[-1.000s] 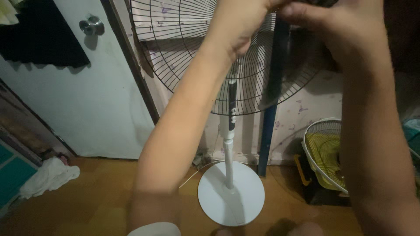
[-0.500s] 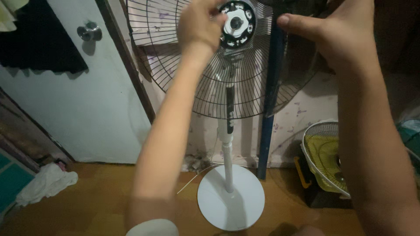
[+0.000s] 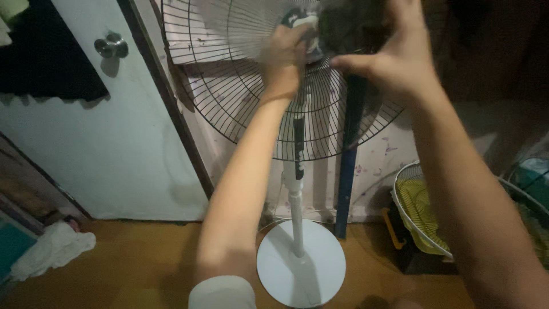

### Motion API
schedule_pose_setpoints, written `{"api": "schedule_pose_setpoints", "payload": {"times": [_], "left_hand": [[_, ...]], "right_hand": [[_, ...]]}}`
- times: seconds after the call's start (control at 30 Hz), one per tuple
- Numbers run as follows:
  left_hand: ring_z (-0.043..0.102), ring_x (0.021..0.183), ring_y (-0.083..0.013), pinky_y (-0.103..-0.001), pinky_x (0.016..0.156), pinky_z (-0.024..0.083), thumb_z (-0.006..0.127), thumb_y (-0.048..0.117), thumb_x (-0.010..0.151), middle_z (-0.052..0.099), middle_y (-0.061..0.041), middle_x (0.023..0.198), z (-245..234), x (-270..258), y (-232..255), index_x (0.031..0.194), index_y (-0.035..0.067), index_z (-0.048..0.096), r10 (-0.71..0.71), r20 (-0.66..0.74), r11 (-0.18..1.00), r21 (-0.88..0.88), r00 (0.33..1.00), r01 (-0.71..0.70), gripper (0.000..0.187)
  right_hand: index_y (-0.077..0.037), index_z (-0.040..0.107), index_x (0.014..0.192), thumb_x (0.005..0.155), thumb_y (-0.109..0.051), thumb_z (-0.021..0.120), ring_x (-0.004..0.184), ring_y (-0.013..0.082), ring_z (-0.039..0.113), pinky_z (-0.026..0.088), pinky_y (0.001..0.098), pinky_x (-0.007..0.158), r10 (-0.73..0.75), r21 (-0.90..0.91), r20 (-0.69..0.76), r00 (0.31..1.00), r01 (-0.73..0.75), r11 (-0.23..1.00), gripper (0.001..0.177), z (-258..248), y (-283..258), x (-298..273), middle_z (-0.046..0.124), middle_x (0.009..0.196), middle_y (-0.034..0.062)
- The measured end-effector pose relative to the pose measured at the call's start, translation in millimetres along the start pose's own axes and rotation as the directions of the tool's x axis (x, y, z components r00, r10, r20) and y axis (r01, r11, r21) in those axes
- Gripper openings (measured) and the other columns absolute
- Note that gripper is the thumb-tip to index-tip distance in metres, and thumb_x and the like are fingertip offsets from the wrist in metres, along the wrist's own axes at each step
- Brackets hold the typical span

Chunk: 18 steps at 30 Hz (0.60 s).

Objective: The person assembles a standing fan by attaching the fan blade to the motor hub, securing it with a nut, and then mounting the front wire cage. The person sits on the floor during the task.

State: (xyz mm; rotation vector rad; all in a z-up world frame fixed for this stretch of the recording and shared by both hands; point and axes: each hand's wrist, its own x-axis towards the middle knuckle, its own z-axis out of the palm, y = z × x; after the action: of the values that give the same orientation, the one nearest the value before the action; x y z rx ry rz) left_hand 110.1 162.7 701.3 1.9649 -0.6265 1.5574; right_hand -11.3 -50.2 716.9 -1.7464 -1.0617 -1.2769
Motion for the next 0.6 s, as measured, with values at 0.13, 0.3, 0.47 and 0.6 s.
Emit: {"api": "schedule_pose_setpoints", "payload": {"times": [0.13,0.3,0.47,0.6], "left_hand": [[0.067,0.097,-0.0224,-0.039,0.083,0.053,0.075,0.029,0.092,0.071,-0.005,0.104,10.2,3.5,-14.0,0.120,0.020,0.077,0.060,0.000,0.994,-0.089,0.998,-0.059,0.030],[0.072,0.104,-0.0212,-0.037,0.091,0.057,0.070,0.021,0.095,0.076,-0.006,0.116,15.6,-2.6,-15.1,0.128,0.016,0.071,-0.197,0.186,0.778,-0.568,0.963,0.269,0.033],[0.054,0.142,-0.0264,-0.045,0.124,0.046,0.064,0.014,0.110,0.059,-0.008,0.149,-3.2,-39.3,-8.6,0.149,0.008,0.054,-0.113,0.272,-0.224,-0.944,0.956,0.242,0.041],[0.052,0.140,-0.0293,-0.052,0.117,0.047,0.043,0.052,0.112,0.057,-0.013,0.149,-19.3,-43.9,-1.0,0.149,0.006,0.053,0.123,0.411,-0.540,-0.736,0.903,0.408,0.060]], "right_hand": [[-0.003,0.049,0.153,0.070,-0.011,0.103,0.146,0.0364,0.043,0.044,0.0456,0.128,-0.088,-0.126,0.032,0.996,0.091,0.988,0.099,10.5,13.6,0.4,0.041,0.149,0.0184],[-0.008,0.050,0.151,0.074,-0.011,0.102,0.144,0.0342,0.046,0.044,0.0432,0.129,-0.070,-0.136,0.040,0.997,0.075,0.988,0.093,12.1,15.9,3.3,0.044,0.149,0.0161],[-0.011,0.049,0.151,0.073,-0.011,0.100,0.144,0.0380,0.047,0.045,0.0436,0.124,-0.068,-0.113,0.073,0.995,0.076,0.991,0.094,17.3,6.2,6.3,0.042,0.150,0.0194],[-0.013,0.049,0.151,0.073,-0.013,0.100,0.141,0.0387,0.049,0.048,0.0430,0.120,0.006,-0.082,0.124,0.992,0.004,0.997,0.093,19.1,0.1,8.8,0.042,0.150,0.0205]]}}
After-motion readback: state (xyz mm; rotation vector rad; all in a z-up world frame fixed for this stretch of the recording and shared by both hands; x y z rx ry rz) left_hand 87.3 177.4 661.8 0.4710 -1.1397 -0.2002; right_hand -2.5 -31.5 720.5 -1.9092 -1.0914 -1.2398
